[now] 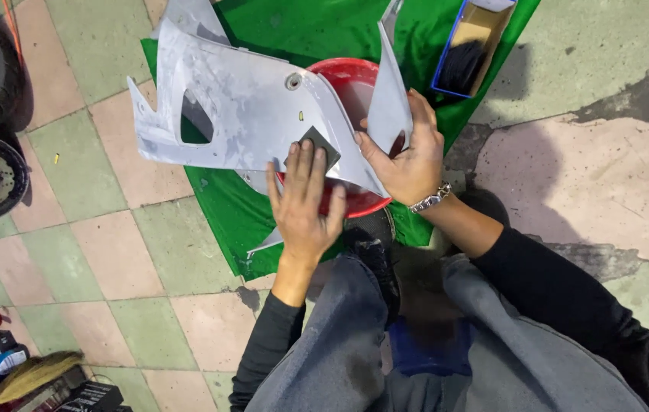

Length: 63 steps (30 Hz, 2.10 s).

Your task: The person sands a white plastic motorcycle fairing using a sanding block. They hold the fairing over a red bucket of water, repeatedly dipping the sanding block into the water to keep it wet while smoothing the surface of the plastic part.

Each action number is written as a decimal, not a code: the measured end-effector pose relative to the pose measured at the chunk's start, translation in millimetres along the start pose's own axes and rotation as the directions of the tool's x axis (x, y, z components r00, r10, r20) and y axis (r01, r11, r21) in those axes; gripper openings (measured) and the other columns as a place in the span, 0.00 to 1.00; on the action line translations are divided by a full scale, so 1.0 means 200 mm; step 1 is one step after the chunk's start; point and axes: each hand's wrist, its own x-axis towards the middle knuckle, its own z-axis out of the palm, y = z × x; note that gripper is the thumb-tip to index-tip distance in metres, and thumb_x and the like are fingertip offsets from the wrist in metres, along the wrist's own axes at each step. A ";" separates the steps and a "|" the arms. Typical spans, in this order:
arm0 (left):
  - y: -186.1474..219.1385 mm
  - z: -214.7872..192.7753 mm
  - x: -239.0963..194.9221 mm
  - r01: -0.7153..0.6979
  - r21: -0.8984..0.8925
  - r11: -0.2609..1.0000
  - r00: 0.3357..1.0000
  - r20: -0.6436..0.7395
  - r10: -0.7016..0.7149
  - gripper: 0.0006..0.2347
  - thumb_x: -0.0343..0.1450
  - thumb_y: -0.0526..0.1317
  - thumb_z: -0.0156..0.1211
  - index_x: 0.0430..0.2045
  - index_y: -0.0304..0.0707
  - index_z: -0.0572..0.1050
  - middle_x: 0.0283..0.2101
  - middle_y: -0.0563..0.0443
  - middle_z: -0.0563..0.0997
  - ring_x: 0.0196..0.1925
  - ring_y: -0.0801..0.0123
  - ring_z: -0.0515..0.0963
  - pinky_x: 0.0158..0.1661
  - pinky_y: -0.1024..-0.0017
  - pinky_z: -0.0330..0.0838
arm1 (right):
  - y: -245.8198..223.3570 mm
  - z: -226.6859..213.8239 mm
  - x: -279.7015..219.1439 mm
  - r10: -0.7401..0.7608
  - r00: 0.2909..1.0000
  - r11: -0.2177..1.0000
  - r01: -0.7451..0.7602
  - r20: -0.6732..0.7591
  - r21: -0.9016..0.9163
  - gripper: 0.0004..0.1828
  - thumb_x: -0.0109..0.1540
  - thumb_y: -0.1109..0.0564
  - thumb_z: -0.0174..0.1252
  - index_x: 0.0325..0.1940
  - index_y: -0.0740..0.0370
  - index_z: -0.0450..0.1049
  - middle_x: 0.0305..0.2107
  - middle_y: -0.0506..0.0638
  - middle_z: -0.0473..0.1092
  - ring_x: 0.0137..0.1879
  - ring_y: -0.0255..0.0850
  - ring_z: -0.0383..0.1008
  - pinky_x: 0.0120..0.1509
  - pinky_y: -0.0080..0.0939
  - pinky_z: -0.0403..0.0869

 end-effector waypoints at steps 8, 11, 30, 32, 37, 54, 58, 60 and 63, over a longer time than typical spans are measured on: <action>0.13 -0.04 0.04 0.111 -0.207 0.972 0.993 -0.028 -0.119 0.15 0.75 0.46 0.59 0.54 0.43 0.78 0.61 0.44 0.77 0.66 0.53 0.74 0.71 0.49 0.44 | -0.02 0.00 0.01 -0.014 1.000 1.000 0.014 -0.004 -0.022 0.30 0.55 0.57 0.78 0.54 0.70 0.69 0.37 0.53 0.81 0.60 0.60 0.73 0.72 0.59 0.63; 0.15 -0.01 0.08 0.242 -0.269 0.932 0.950 -0.128 -0.284 0.07 0.71 0.44 0.68 0.40 0.49 0.83 0.50 0.52 0.79 0.57 0.56 0.75 0.62 0.58 0.55 | 0.00 0.00 -0.01 -0.007 1.000 1.000 0.007 -0.007 -0.011 0.30 0.55 0.59 0.78 0.53 0.70 0.69 0.36 0.53 0.81 0.57 0.59 0.75 0.74 0.58 0.62; 0.11 0.00 0.15 0.821 -0.555 -0.135 0.311 0.633 -0.709 0.15 0.67 0.41 0.72 0.29 0.26 0.71 0.24 0.37 0.80 0.27 0.60 0.86 0.32 0.71 0.82 | 0.07 0.04 -0.05 0.063 0.996 0.997 -0.067 -0.066 -0.046 0.38 0.53 0.55 0.79 0.58 0.75 0.67 0.48 0.73 0.70 0.56 0.72 0.73 0.61 0.65 0.72; 0.17 0.02 0.14 0.732 -0.648 -0.213 0.309 0.593 -0.744 0.14 0.66 0.37 0.72 0.29 0.25 0.71 0.24 0.39 0.78 0.28 0.59 0.85 0.35 0.66 0.83 | 0.09 0.03 -0.06 0.046 0.996 0.998 -0.049 -0.070 -0.038 0.38 0.53 0.55 0.79 0.58 0.75 0.67 0.47 0.73 0.70 0.55 0.71 0.73 0.59 0.64 0.73; 0.22 0.12 0.06 0.558 -0.781 -0.281 0.278 0.495 -0.823 0.10 0.66 0.30 0.70 0.26 0.24 0.72 0.24 0.42 0.74 0.28 0.56 0.84 0.35 0.61 0.84 | 0.11 0.03 -0.07 0.037 0.995 0.998 -0.041 -0.091 -0.045 0.41 0.51 0.56 0.80 0.60 0.75 0.67 0.45 0.72 0.72 0.51 0.70 0.75 0.53 0.62 0.76; 0.36 0.05 0.22 0.545 -0.832 -0.103 0.233 0.268 -0.935 0.10 0.65 0.36 0.75 0.18 0.37 0.75 0.17 0.54 0.76 0.21 0.82 0.71 0.23 0.85 0.64 | -0.08 -0.04 0.04 -0.398 0.908 0.799 0.413 0.131 -0.437 0.19 0.67 0.56 0.62 0.62 0.59 0.81 0.71 0.72 0.51 0.76 0.69 0.52 0.75 0.70 0.58; 0.33 0.10 0.08 0.581 -0.807 -0.105 0.280 0.320 -0.905 0.09 0.64 0.33 0.74 0.21 0.32 0.75 0.18 0.52 0.76 0.22 0.79 0.72 0.25 0.84 0.68 | -0.05 -0.01 0.02 -0.419 0.899 0.683 0.406 0.130 -0.607 0.21 0.69 0.52 0.58 0.65 0.57 0.81 0.69 0.74 0.54 0.76 0.70 0.50 0.74 0.70 0.57; 0.32 0.13 0.05 0.576 -0.816 -0.049 0.287 0.258 -0.922 0.10 0.65 0.34 0.74 0.20 0.32 0.74 0.18 0.53 0.75 0.22 0.80 0.72 0.24 0.85 0.66 | 0.00 0.01 -0.02 -0.464 0.875 0.606 0.429 0.140 -0.670 0.21 0.70 0.52 0.54 0.65 0.52 0.82 0.71 0.68 0.55 0.77 0.67 0.50 0.77 0.69 0.50; 0.33 0.12 0.11 0.576 -0.817 -0.031 0.274 0.229 -0.934 0.11 0.66 0.35 0.73 0.17 0.35 0.73 0.15 0.54 0.73 0.20 0.82 0.69 0.22 0.86 0.63 | -0.05 -0.02 0.01 -0.457 0.858 0.643 0.502 0.236 -0.578 0.20 0.69 0.58 0.51 0.60 0.54 0.84 0.63 0.58 0.72 0.73 0.53 0.65 0.79 0.61 0.49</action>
